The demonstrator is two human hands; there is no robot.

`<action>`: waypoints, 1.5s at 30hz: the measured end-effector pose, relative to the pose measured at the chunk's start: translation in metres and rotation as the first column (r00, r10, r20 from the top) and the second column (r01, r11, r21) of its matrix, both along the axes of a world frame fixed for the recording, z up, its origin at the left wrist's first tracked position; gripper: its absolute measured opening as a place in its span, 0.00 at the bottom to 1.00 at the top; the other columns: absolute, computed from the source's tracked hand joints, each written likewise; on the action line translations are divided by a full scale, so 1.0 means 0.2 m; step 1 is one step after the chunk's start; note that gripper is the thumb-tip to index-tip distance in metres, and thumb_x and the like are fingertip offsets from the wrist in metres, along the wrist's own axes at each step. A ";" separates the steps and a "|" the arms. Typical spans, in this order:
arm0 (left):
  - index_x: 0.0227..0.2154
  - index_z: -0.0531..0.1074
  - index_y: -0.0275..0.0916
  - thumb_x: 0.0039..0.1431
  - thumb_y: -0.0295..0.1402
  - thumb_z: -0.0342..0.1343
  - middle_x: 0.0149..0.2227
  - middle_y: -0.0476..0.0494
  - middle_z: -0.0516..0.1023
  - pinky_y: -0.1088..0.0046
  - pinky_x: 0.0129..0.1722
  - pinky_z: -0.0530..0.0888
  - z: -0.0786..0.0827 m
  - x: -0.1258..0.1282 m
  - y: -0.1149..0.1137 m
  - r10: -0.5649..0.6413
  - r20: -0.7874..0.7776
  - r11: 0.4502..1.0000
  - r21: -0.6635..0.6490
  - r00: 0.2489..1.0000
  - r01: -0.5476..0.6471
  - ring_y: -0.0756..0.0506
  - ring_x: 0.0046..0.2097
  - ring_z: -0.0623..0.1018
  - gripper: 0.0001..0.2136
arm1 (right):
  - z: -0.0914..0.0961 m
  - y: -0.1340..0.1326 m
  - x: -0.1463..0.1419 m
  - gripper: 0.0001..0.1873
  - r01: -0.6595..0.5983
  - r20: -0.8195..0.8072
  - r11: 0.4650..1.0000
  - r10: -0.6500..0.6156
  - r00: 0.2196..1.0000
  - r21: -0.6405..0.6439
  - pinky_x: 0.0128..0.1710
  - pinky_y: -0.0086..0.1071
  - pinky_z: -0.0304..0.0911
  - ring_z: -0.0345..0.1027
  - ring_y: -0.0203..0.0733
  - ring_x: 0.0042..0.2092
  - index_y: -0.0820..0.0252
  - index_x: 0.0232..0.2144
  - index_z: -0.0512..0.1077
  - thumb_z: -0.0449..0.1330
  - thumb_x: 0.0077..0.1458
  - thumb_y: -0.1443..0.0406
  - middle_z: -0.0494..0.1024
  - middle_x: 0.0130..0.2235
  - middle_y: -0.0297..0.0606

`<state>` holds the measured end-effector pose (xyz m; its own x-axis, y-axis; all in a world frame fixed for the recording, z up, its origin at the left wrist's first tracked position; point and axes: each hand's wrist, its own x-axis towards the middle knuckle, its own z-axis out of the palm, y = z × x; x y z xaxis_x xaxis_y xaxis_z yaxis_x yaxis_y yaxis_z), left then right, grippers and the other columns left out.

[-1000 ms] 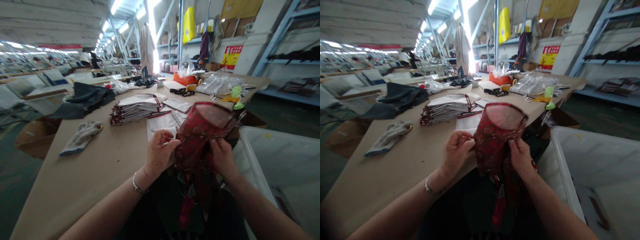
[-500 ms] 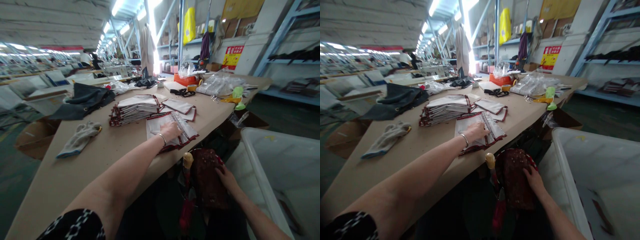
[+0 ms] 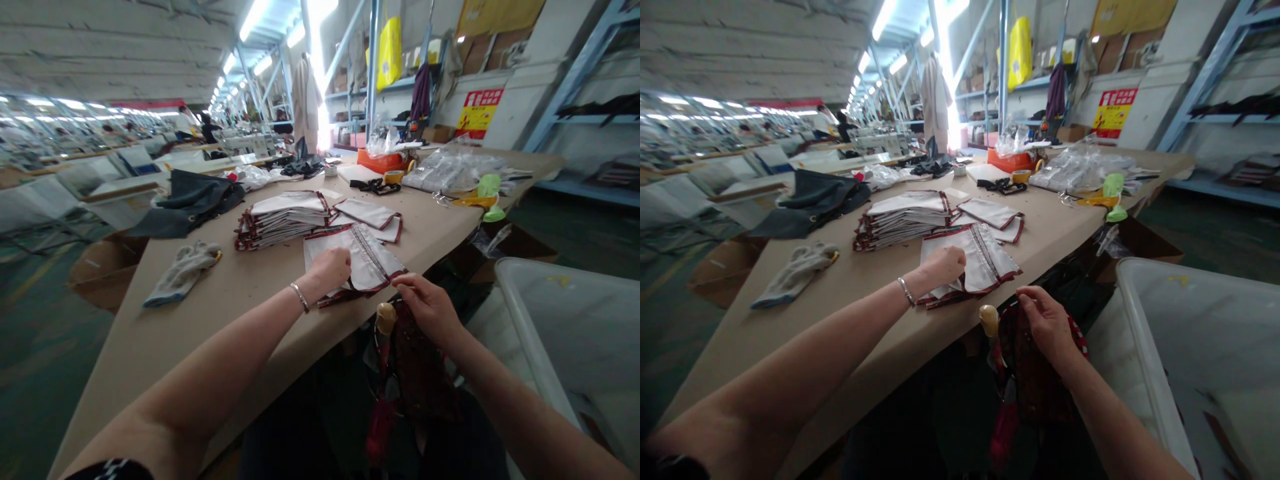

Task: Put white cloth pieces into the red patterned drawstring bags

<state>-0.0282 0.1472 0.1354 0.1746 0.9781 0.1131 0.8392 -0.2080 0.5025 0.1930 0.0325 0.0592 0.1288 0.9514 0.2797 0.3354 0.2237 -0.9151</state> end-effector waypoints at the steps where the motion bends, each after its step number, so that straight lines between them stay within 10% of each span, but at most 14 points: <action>1: 0.29 0.76 0.35 0.52 0.28 0.59 0.32 0.41 0.78 0.67 0.39 0.72 0.01 -0.03 -0.04 -0.024 -0.042 1.000 0.012 0.999 0.024 0.43 0.38 0.77 0.03 | 0.09 0.02 -0.06 0.15 -0.062 0.097 0.997 0.057 0.994 0.053 0.38 0.32 0.64 0.71 0.41 0.37 0.59 0.38 0.73 0.53 0.58 0.55 0.78 0.37 0.38; 6: 0.29 0.77 0.38 0.49 0.25 0.52 0.30 0.43 0.79 0.71 0.36 0.69 0.03 -0.12 -0.20 -0.038 -0.080 0.987 0.150 0.996 0.050 0.45 0.35 0.76 0.08 | 0.35 0.19 -0.38 0.15 -0.312 0.633 0.950 0.220 0.742 0.035 0.47 0.35 0.61 0.69 0.45 0.46 0.63 0.44 0.73 0.55 0.58 0.61 0.76 0.44 0.44; 13: 0.27 0.73 0.39 0.49 0.24 0.50 0.31 0.45 0.76 0.72 0.35 0.68 -0.01 -0.18 -0.28 -0.002 -0.038 0.945 0.326 0.999 0.014 0.46 0.34 0.74 0.07 | 0.40 0.33 -0.56 0.16 -0.241 0.872 0.967 0.183 0.454 -0.078 0.41 0.35 0.61 0.72 0.47 0.43 0.62 0.39 0.74 0.46 0.60 0.66 0.78 0.40 0.47; 22: 0.22 0.64 0.40 0.48 0.25 0.50 0.26 0.48 0.70 0.73 0.32 0.65 0.00 -0.22 -0.34 0.042 0.169 0.893 0.436 0.985 -0.113 0.48 0.30 0.70 0.04 | 0.35 0.43 -0.45 0.10 -0.181 0.855 0.975 0.200 0.479 -0.127 0.41 0.37 0.63 0.73 0.49 0.41 0.62 0.35 0.75 0.55 0.52 0.70 0.78 0.40 0.51; 30: 0.19 0.60 0.40 0.45 0.24 0.50 0.22 0.51 0.64 0.73 0.29 0.64 -0.08 -0.28 -0.32 0.084 0.315 0.943 0.282 0.946 -0.177 0.49 0.27 0.67 0.06 | 0.42 0.42 -0.43 0.28 -0.137 0.575 0.990 0.093 0.813 0.033 0.42 0.31 0.66 0.74 0.42 0.39 0.65 0.48 0.71 0.46 0.45 0.76 0.80 0.37 0.41; 32: 0.21 0.61 0.40 0.46 0.25 0.50 0.19 0.53 0.63 0.75 0.24 0.64 -0.08 -0.27 -0.34 0.144 0.592 0.966 0.088 0.793 -0.242 0.51 0.23 0.67 0.05 | 0.46 0.29 -0.47 0.25 -0.222 0.590 0.966 0.100 0.801 0.136 0.45 0.32 0.64 0.72 0.45 0.45 0.64 0.47 0.71 0.48 0.47 0.75 0.79 0.43 0.44; 37: 0.30 0.62 0.40 0.45 0.30 0.59 0.27 0.54 0.72 0.78 0.20 0.71 0.03 -0.25 -0.60 0.160 0.987 0.982 -0.161 -0.021 -0.102 0.51 0.26 0.74 0.11 | 0.44 -0.07 -0.46 0.15 -0.272 0.819 0.962 0.169 0.549 -0.017 0.39 0.33 0.62 0.71 0.45 0.38 0.62 0.40 0.72 0.48 0.56 0.73 0.77 0.36 0.44; 40: 0.31 0.64 0.40 0.44 0.30 0.64 0.27 0.53 0.75 0.79 0.21 0.73 0.03 -0.24 -0.82 0.229 0.966 0.973 -0.231 -0.120 0.000 0.52 0.25 0.74 0.13 | 0.37 -0.24 -0.40 0.13 -0.298 0.636 0.951 0.281 0.719 -0.083 0.39 0.32 0.61 0.70 0.43 0.38 0.59 0.38 0.73 0.52 0.55 0.72 0.77 0.35 0.40; 42: 0.31 0.67 0.40 0.45 0.32 0.64 0.24 0.54 0.74 0.81 0.18 0.70 -0.03 -0.21 -0.95 0.290 0.956 0.957 -0.289 -0.051 0.031 0.54 0.22 0.71 0.12 | 0.30 -0.33 -0.38 0.08 -0.365 0.206 0.923 0.384 0.900 -0.125 0.39 0.31 0.62 0.70 0.42 0.38 0.57 0.36 0.74 0.56 0.55 0.68 0.77 0.34 0.36; 45: 0.23 0.69 0.36 0.47 0.34 0.64 0.16 0.55 0.66 0.84 0.13 0.60 -0.16 -0.17 -1.09 0.318 0.915 0.893 -0.377 0.248 0.247 0.57 0.16 0.63 0.10 | 0.18 -0.46 -0.38 0.08 -0.403 -0.649 0.879 0.154 0.745 -0.254 0.34 0.29 0.63 0.68 0.37 0.31 0.55 0.31 0.74 0.62 0.52 0.58 0.76 0.29 0.31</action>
<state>-0.0617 -0.0705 0.1035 0.1784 0.9649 -0.1930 -0.3144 0.2417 0.9180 0.1175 -0.0596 0.0953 -0.1385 0.9825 -0.1243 -0.3262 -0.1638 -0.9310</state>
